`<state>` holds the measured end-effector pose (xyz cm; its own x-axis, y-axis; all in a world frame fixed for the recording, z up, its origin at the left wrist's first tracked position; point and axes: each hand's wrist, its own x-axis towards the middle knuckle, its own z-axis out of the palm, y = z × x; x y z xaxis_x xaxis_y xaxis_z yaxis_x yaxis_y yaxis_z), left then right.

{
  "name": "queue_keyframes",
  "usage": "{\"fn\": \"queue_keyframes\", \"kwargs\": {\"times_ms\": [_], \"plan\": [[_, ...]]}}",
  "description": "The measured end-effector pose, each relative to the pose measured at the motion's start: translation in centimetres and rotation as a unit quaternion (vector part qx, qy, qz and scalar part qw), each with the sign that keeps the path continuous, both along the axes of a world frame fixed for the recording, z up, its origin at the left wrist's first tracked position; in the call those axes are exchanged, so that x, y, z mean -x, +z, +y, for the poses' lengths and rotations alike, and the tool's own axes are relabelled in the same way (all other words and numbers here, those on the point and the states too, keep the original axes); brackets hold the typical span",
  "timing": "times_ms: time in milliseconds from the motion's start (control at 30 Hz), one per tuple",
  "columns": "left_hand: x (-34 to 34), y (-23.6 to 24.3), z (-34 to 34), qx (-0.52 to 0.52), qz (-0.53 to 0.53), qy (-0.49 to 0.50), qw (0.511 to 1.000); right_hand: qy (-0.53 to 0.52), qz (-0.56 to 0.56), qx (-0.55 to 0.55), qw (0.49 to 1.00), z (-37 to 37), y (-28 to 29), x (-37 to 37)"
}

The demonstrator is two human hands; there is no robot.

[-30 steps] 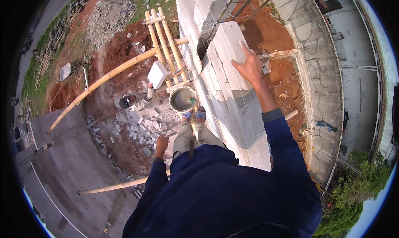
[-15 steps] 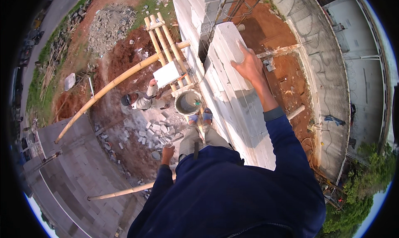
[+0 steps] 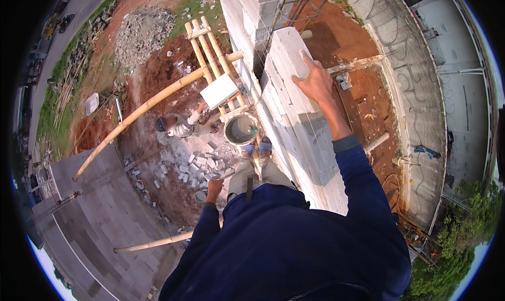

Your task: The person stands on bamboo scaffolding and lays concrete blocks to build a wall. They apply mortar from a bucket using a trowel, place blocks, and tap them into position with a hammer.

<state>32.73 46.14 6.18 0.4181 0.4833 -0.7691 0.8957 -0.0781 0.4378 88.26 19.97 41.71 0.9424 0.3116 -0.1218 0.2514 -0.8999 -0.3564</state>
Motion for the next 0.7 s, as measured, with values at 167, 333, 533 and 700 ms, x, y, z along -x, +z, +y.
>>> {"fn": "queue_keyframes", "kwargs": {"times_ms": [167, 333, 533, 700], "plan": [[-1.7, 2.3, -0.8, 0.054, -0.029, 0.046, 0.997, -0.006, -0.044, 0.003, 0.999, -0.4, -0.5, 0.1], [0.3, 1.6, -0.6, 0.055, -0.032, 0.059, 0.996, 0.0, -0.017, -0.013, 1.0, 0.0, 0.3, 0.1], [2.9, -0.3, -0.1, 0.036, -0.004, 0.024, 0.999, -0.001, 0.004, -0.003, 1.0, 0.3, 0.8, 0.3], [0.6, 0.4, 0.0, 0.042, -0.044, 0.03, 0.998, 0.044, -0.223, -0.131, 0.965, -3.3, 1.4, -0.3]]}}
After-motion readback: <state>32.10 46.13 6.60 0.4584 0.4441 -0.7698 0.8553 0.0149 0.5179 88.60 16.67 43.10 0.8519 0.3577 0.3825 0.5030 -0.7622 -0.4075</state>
